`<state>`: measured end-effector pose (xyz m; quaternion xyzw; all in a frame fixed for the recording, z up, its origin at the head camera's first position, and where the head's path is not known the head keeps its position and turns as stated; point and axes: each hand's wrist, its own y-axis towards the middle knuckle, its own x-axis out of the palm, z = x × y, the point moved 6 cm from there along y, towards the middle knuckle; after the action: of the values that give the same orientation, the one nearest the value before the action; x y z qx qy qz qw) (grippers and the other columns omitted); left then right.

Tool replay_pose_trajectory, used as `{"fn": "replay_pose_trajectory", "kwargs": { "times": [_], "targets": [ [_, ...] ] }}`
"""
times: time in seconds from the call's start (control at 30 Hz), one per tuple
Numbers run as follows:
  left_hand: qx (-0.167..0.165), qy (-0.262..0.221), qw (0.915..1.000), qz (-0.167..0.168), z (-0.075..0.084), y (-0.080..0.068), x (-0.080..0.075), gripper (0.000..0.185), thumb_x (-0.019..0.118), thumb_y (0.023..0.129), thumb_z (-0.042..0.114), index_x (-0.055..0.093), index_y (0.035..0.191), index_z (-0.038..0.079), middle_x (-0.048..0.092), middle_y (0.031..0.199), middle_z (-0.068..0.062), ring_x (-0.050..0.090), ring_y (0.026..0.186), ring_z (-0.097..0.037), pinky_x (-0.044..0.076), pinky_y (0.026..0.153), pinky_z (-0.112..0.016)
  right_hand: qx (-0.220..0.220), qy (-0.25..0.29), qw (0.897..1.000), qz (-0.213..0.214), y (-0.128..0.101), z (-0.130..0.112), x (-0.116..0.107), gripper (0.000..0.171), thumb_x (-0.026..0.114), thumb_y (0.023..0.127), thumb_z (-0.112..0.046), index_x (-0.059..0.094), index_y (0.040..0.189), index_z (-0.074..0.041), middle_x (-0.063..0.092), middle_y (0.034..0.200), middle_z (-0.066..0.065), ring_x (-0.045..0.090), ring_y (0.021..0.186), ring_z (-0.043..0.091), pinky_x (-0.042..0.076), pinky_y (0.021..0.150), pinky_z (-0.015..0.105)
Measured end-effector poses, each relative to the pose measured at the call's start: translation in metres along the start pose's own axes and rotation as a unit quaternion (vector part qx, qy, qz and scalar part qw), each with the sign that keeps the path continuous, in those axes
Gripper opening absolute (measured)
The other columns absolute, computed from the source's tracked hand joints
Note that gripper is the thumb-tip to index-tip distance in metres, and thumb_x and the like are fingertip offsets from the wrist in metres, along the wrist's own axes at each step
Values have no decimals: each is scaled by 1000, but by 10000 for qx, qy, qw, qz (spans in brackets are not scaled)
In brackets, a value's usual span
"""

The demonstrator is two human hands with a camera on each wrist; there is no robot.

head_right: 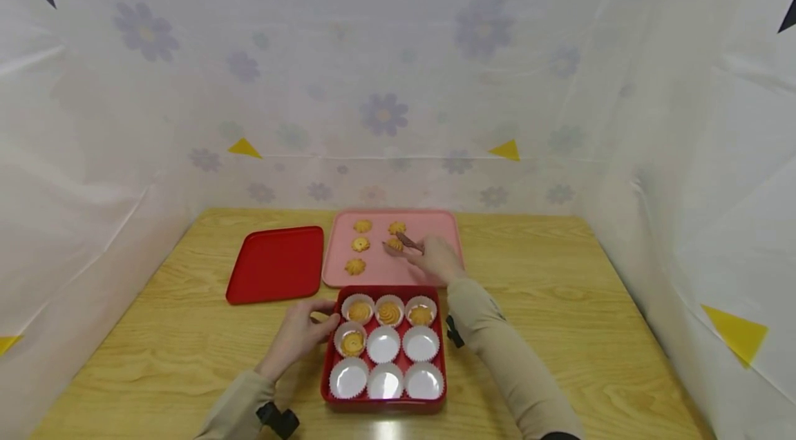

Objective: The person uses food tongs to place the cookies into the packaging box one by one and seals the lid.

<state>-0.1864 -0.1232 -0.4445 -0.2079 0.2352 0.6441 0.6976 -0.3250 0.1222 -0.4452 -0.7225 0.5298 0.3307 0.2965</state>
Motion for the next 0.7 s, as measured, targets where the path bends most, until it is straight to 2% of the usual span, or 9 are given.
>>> {"fn": "replay_pose_trajectory", "kwargs": {
  "times": [0.4,0.63,0.7],
  "targets": [
    [-1,29,10000,-1,0,0,1,27,70,88,9,73,111,-4,75,101,-15,64,74,-12,51,61,-21,-79,27,9999,69,-1,1,0,21,71,93,-23,75,98,-3,41,62,-2,33,61,15,30,57,27],
    [-8,31,10000,-6,0,0,0,27,70,88,10,73,111,-4,75,101,-15,64,72,-11,51,62,-22,-122,193,9997,67,-5,2,-2,22,71,93,-20,75,105,-1,61,73,5,37,59,14,34,57,26],
    [-23,29,10000,-9,0,-1,0,27,70,88,9,73,111,-4,75,102,-15,64,72,-11,51,62,-22,-143,226,9996,61,-7,2,-4,24,70,93,-20,75,107,-1,61,73,5,37,58,13,33,56,26]
  ]
}}
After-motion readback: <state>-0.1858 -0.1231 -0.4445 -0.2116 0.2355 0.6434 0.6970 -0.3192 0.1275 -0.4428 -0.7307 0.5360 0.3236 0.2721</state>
